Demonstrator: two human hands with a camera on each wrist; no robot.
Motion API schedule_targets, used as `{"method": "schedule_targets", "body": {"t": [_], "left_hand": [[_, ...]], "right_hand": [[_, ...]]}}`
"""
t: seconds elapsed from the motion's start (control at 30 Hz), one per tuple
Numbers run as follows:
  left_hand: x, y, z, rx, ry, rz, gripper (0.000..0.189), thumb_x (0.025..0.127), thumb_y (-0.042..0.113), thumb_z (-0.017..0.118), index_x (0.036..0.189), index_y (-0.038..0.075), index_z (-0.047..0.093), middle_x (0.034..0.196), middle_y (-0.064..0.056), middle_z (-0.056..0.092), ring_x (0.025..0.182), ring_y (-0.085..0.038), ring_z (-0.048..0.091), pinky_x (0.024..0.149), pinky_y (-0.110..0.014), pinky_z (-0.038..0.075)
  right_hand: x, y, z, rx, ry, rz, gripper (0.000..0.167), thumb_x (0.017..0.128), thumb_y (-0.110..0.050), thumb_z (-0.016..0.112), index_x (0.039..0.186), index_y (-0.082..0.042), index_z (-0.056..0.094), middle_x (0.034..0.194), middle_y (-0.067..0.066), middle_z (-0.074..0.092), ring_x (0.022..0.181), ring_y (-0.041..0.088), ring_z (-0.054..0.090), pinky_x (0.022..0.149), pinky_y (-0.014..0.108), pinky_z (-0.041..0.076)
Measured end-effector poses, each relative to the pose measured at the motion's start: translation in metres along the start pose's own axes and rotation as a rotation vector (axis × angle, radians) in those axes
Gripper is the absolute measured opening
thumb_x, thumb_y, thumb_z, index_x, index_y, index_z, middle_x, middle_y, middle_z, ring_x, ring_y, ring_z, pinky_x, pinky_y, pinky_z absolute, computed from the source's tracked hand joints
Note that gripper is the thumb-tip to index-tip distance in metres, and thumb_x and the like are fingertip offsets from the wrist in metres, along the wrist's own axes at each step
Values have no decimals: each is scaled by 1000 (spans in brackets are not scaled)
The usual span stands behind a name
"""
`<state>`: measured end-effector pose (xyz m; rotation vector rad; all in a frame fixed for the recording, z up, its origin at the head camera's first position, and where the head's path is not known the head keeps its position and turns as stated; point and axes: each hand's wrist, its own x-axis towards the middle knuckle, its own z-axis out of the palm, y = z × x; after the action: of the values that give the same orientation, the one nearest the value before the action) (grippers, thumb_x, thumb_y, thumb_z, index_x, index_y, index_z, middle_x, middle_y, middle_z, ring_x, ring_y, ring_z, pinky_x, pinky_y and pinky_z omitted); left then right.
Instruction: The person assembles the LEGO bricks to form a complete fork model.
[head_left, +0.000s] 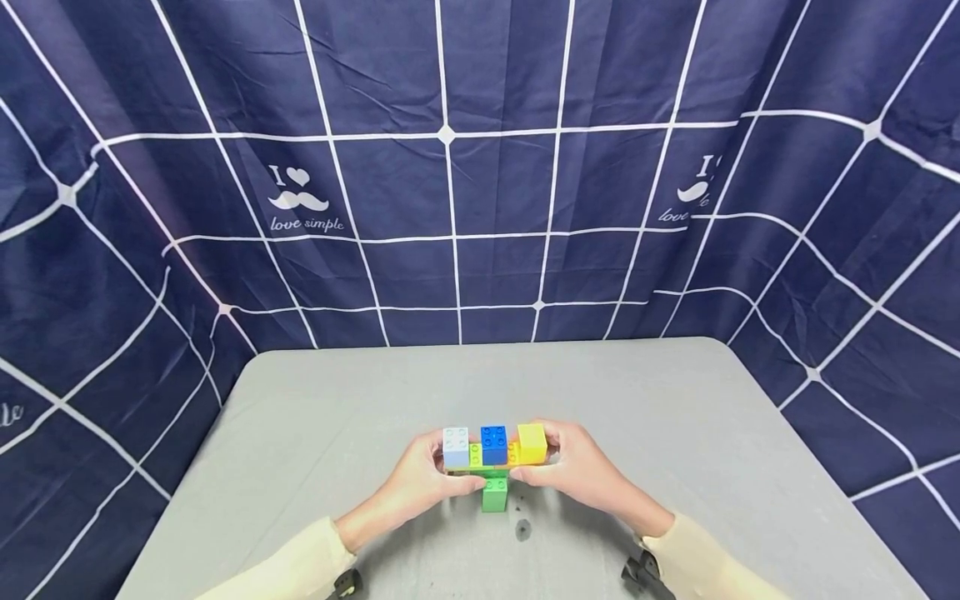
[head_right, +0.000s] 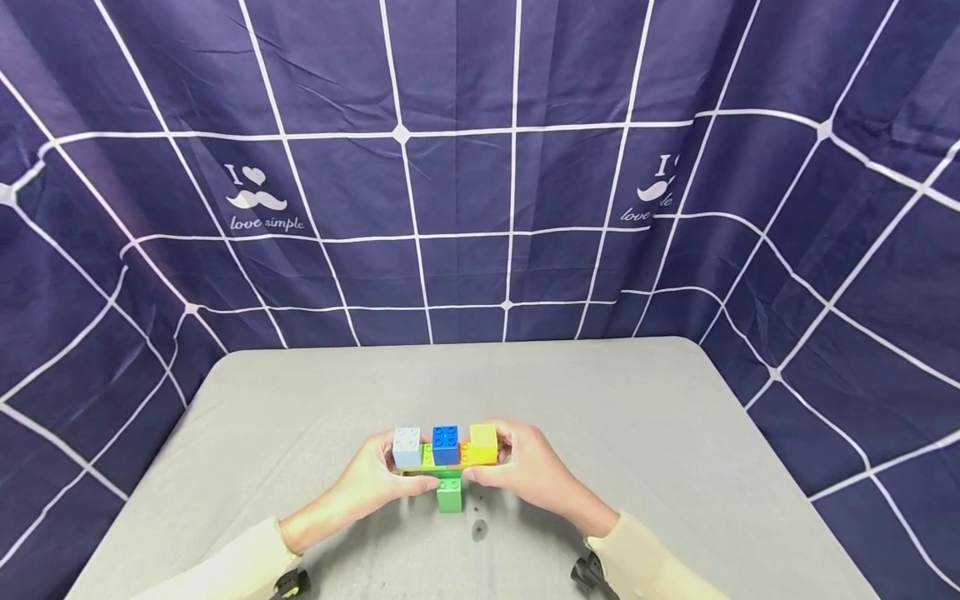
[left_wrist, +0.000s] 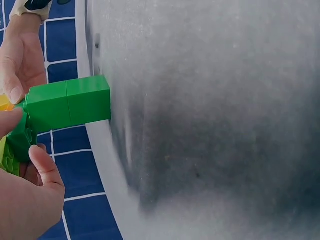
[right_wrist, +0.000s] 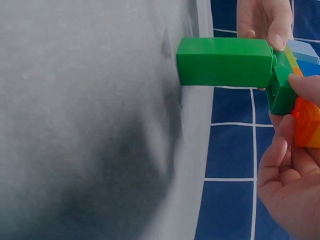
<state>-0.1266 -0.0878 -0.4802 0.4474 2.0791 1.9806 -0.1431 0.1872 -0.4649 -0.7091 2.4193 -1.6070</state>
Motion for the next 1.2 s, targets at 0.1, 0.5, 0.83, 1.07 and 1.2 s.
{"method": "schedule_targets", "body": {"t": [0.1, 0.5, 0.83, 1.07, 1.2], "left_hand": [[-1, 0, 1, -6, -3, -4, 49, 82, -3, 92, 126, -8, 71, 113, -12, 78, 98, -20, 74, 83, -25, 59], [-1, -5, 0, 21, -53, 32, 53, 82, -2, 94, 130, -3, 72, 118, -8, 79, 106, -20, 75, 92, -33, 60], [-4, -6, 3, 71, -35, 50, 43, 82, -1, 93, 121, -1, 76, 108, -6, 80, 96, -15, 74, 83, -27, 60], [-7, -3, 7, 127, -12, 52, 40, 81, 0, 93, 117, 1, 78, 105, -3, 80, 92, -14, 74, 81, -27, 60], [-8, -2, 8, 139, -16, 59, 40, 81, 1, 93, 117, 1, 78, 105, -1, 80, 92, -13, 73, 81, -26, 60]], "right_hand": [[-2, 0, 1, 3, 2, 1, 41, 85, -14, 95, 120, -6, 76, 96, 1, 75, 81, 15, 67, 71, 29, 55], [-6, 1, 2, -14, 6, 0, 35, 86, -18, 95, 116, -14, 76, 94, -1, 75, 78, 14, 67, 68, 28, 55], [-8, -1, 3, -18, -16, 4, 34, 87, -20, 95, 114, -15, 76, 93, 0, 75, 78, 15, 66, 69, 29, 55], [-11, -1, 3, -57, -12, -3, 33, 86, -23, 96, 112, -18, 76, 91, -2, 74, 78, 15, 64, 69, 31, 54], [-12, -1, 2, -69, -8, -17, 32, 86, -24, 96, 111, -19, 76, 90, -3, 74, 77, 14, 65, 69, 31, 54]]}}
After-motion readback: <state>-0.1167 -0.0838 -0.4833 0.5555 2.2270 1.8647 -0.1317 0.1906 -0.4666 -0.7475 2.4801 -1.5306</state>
